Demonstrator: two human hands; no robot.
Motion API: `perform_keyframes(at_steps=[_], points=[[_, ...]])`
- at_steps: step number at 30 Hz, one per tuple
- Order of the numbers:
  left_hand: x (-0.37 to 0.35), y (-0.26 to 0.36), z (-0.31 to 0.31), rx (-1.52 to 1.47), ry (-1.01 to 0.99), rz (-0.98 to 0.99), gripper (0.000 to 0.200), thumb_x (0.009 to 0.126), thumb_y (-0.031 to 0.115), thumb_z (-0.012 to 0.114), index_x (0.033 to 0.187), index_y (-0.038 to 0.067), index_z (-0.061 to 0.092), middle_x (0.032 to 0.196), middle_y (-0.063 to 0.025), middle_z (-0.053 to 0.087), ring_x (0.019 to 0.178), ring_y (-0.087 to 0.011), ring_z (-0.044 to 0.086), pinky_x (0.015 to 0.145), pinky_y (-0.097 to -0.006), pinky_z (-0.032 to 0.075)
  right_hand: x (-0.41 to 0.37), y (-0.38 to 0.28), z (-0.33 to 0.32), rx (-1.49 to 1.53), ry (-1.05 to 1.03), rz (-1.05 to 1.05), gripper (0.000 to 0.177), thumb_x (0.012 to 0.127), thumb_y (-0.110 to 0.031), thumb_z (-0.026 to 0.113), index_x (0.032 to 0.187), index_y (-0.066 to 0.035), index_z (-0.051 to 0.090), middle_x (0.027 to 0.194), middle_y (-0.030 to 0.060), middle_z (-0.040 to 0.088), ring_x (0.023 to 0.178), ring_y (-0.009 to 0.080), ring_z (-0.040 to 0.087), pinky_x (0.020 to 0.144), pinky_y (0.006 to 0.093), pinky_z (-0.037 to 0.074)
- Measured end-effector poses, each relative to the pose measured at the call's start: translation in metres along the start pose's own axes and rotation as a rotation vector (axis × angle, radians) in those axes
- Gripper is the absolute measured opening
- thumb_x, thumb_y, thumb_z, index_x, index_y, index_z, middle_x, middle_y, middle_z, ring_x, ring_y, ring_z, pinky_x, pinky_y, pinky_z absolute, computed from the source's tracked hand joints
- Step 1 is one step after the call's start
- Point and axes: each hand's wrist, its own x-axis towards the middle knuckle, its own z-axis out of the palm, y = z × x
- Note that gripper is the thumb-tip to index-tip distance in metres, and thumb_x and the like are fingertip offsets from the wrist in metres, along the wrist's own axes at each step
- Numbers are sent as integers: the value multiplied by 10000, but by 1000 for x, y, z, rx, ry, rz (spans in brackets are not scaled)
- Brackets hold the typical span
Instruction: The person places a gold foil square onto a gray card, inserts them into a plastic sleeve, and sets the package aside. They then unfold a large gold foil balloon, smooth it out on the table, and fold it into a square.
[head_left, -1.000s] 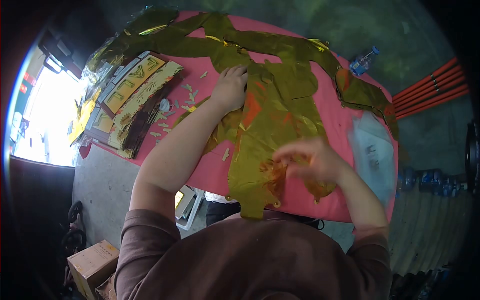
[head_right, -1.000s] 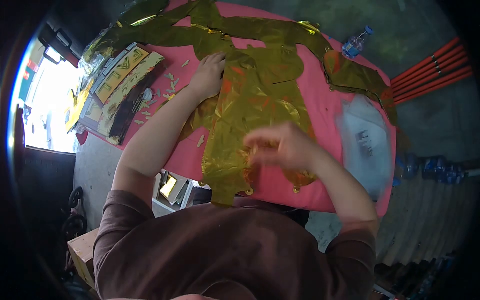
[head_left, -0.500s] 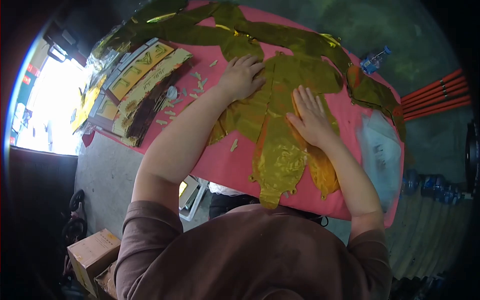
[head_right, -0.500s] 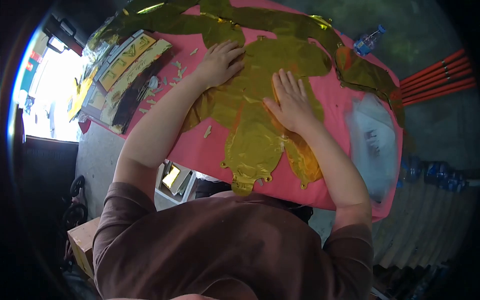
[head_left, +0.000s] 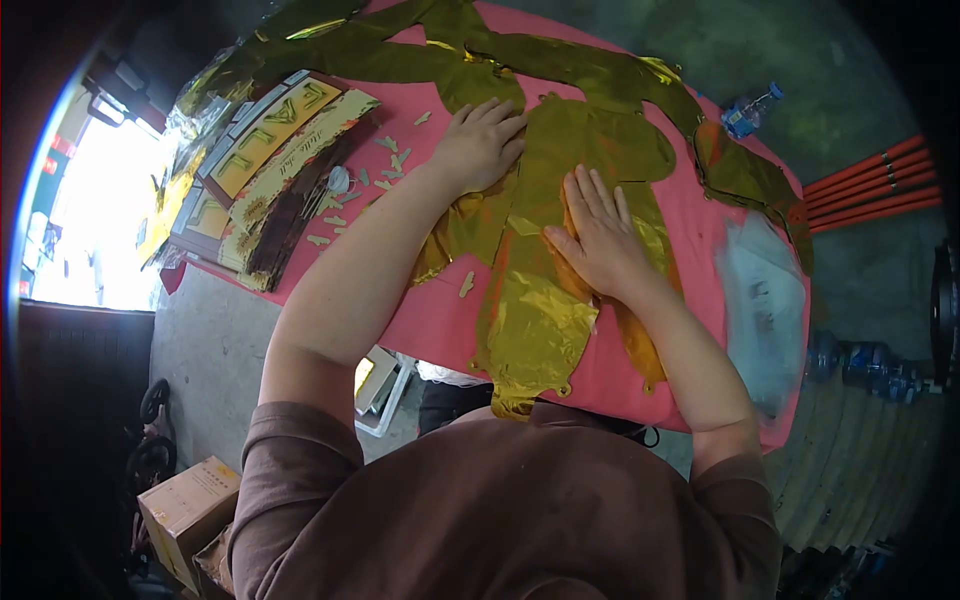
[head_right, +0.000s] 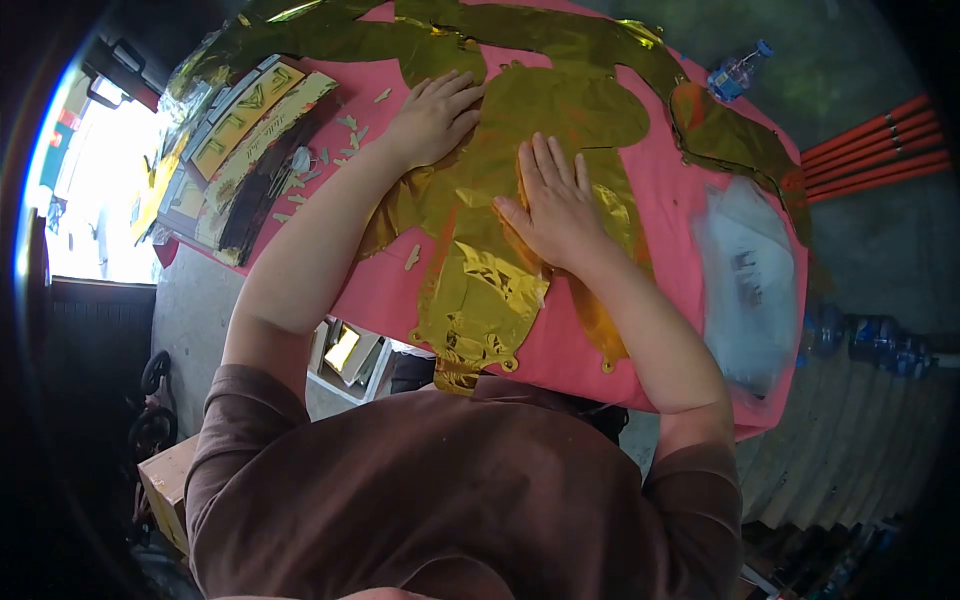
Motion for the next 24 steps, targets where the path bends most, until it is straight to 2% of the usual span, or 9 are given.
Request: perform_keyframes(at_steps=[8,10,11,13,14,16,19,24], points=[[-2,9,0,73,-13,-13,450,895,344,447,1282,114,449,1354,-108,413,1286,-280,341,1048,-467,263,0,5,3,7,36,-24,710,914,-483,379,1416,-17,193,1475,173,184,1374,302,155,1105,453,101],[-4,11,-3,128,111,0,437,908,335,445,1283,110,447,1351,-127,415,1281,-304,343,1048,-448,263,1,7,3,16,23,-31,705,912,-478,389,1420,-29,193,1480,164,176,1378,291,146,1108,444,93],[-7,11,-6,136,111,-6,437,908,335,445,1283,110,447,1351,-127,415,1281,-304,343,1048,-448,263,-1,8,3,20,24,-39,705,912,-478,389,1420,-29,193,1480,164,176,1378,291,146,1108,444,93],[-6,9,-17,226,67,135,423,918,322,433,1277,100,450,1366,-121,401,1290,-299,330,1055,-461,251,-1,13,-1,60,-9,-56,702,912,-473,399,1423,-39,190,1485,154,166,1383,276,131,1110,438,81],[-8,8,-23,229,66,137,423,918,322,433,1277,100,450,1366,-121,401,1290,-299,330,1055,-461,251,-1,15,-2,62,-6,-56,702,912,-473,399,1423,-39,190,1485,154,166,1383,276,131,1110,438,81],[-20,4,-36,42,-208,168,419,924,320,411,1290,118,445,1379,-105,382,1315,-283,295,1058,-488,239,-4,20,-1,87,-18,-64,703,912,-473,402,1425,-43,188,1488,148,162,1387,267,120,1112,432,72],[-50,5,-41,-107,-203,251,420,927,319,414,1297,123,443,1391,-107,371,1330,-291,271,1063,-494,225,-4,26,-2,93,-33,-71,703,913,-475,401,1426,-46,185,1490,143,159,1389,259,113,1114,427,65],[-67,33,-46,-3,-226,178,427,947,301,399,1327,108,413,1402,-124,361,1345,-290,248,1075,-473,195,-5,28,-6,100,-58,-47,706,914,-473,405,1427,-45,179,1492,145,150,1391,254,103,1115,423,62]])
